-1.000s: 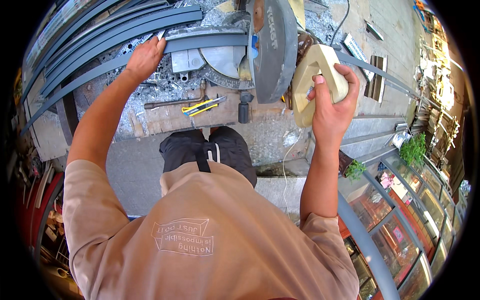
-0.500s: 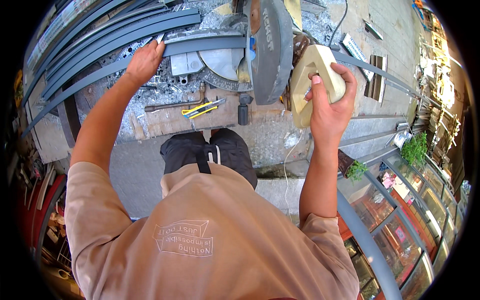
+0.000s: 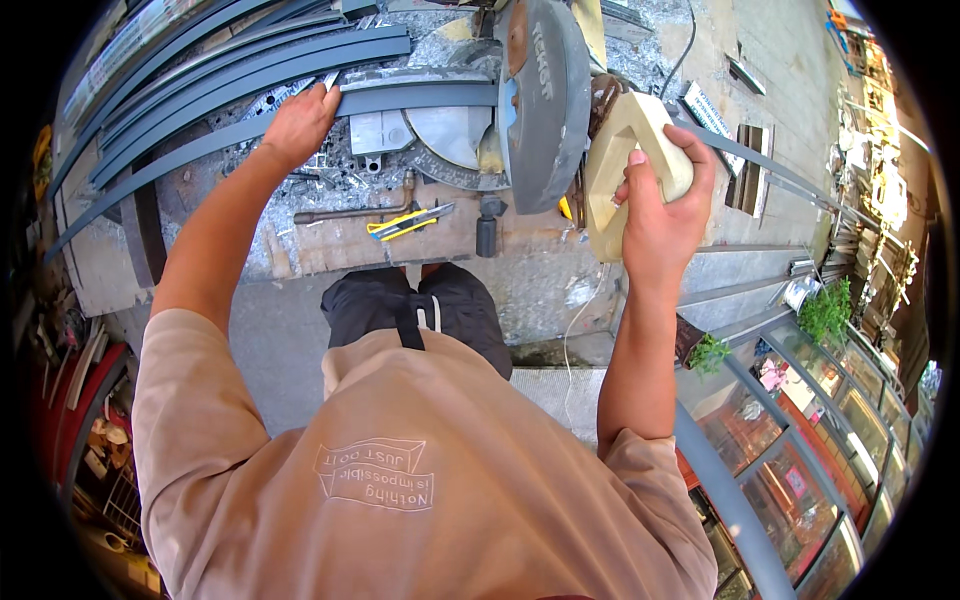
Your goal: The person measures and marks a metal beam, cuts it using a miter saw, and then carries it to a large metal window frame to check the fit.
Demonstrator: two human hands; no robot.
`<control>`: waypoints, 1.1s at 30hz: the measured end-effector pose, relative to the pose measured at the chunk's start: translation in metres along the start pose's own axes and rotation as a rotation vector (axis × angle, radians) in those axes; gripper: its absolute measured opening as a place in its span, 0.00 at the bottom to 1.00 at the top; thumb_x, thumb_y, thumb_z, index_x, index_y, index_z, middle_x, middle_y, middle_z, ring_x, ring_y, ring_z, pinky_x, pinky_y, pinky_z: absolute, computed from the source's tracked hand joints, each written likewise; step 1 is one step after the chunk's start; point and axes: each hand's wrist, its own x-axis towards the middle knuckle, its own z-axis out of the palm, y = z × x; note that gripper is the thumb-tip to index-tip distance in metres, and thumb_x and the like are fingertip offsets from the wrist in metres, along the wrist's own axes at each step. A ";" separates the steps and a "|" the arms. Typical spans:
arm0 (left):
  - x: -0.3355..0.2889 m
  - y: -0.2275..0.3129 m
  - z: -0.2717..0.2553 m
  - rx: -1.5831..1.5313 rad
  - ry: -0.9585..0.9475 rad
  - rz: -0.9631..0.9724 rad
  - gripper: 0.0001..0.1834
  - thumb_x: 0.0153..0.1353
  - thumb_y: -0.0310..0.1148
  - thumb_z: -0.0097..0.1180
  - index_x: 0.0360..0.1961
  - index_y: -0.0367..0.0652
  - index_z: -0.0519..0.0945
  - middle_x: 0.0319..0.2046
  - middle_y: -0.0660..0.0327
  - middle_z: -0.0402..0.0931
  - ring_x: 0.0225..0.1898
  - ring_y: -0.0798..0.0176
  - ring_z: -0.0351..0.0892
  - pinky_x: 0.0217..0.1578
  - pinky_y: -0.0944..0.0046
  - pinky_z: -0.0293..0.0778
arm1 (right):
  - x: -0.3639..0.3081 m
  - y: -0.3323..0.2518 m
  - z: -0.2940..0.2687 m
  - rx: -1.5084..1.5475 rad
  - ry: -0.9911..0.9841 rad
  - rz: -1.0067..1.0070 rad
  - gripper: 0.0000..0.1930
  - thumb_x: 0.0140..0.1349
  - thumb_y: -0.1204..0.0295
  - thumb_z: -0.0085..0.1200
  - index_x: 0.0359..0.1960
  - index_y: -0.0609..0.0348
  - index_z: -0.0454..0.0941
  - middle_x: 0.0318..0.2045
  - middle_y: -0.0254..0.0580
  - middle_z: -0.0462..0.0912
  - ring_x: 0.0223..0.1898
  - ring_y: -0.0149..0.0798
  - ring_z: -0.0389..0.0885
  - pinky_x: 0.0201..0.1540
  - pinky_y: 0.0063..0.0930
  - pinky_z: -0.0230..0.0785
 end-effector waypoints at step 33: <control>0.000 -0.001 0.002 0.036 0.023 0.015 0.13 0.68 0.27 0.50 0.53 0.39 0.72 0.40 0.51 0.77 0.43 0.47 0.83 0.45 0.48 0.78 | -0.007 0.023 -0.002 -0.085 0.013 -0.067 0.19 0.67 0.77 0.62 0.58 0.60 0.72 0.45 0.41 0.81 0.36 0.29 0.79 0.39 0.24 0.74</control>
